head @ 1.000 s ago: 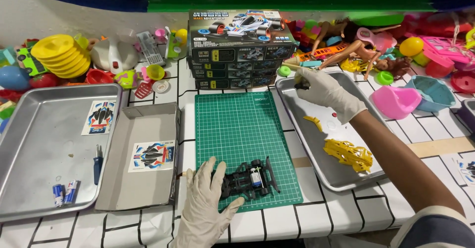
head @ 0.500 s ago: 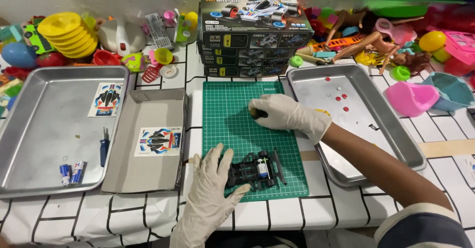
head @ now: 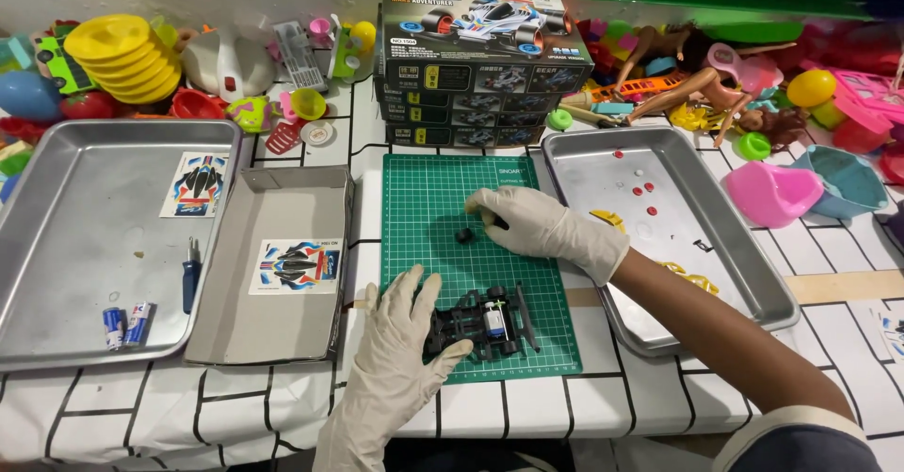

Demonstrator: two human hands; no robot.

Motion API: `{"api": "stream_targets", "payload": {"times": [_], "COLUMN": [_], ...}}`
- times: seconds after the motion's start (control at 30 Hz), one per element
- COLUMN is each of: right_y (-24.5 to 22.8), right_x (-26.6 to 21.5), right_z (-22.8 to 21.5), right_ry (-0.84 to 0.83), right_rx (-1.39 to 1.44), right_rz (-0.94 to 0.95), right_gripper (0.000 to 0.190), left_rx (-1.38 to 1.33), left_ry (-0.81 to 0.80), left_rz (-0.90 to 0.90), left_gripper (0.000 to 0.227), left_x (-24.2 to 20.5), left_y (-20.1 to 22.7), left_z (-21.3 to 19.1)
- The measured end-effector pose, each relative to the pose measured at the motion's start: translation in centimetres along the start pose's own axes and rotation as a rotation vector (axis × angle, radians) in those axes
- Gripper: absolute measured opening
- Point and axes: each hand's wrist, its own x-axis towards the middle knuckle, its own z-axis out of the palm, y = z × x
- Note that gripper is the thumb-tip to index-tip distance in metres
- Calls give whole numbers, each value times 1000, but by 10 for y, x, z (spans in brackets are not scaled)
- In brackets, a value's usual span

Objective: The person assembles a toy car chassis on a green cutting mat. They attach wheels and other small components to the black frame, picking parts from a nearby metal tray. The person uses a small screwdriver to tighten screws on the chassis.

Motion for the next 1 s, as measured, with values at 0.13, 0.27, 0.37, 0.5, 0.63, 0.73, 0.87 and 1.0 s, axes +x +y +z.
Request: {"api": "stream_targets", "payload": {"times": [0.13,0.27,0.37,0.5,0.63,0.73,0.87,1.0], "right_y": [4,-4,1,-5,-3,-3,-6,-31], "right_x": [-1,7,8,11,9,10,8,-1], "right_z": [10,5,5,-5,-3,-5,-10,-37], "right_ry": [83,126,135,178,206,287,423,518], "right_rx": [2,122,251,583,668,718,912,942], "right_rz": [-118,62,272,498,558,571,558,461], "right_gripper": [32,31,28,28,28,27,25,25], "left_rx": [-68,40,11,18,110,103,-58,-298], "left_ry": [-121,-196,-269,-214,-174,-70,-36,-88], "left_rz": [-85,-129,-183,-162,-124,-48,-56,-160], "left_gripper": [89,64,57,46,26,22,5,11], "left_x": [20,54,78,102,108,119,120,119], "left_y": [9,6,1,1,-11,-33,-36,-24], "left_z": [-31,-45,-38,-42,-6,26,30,-13]}}
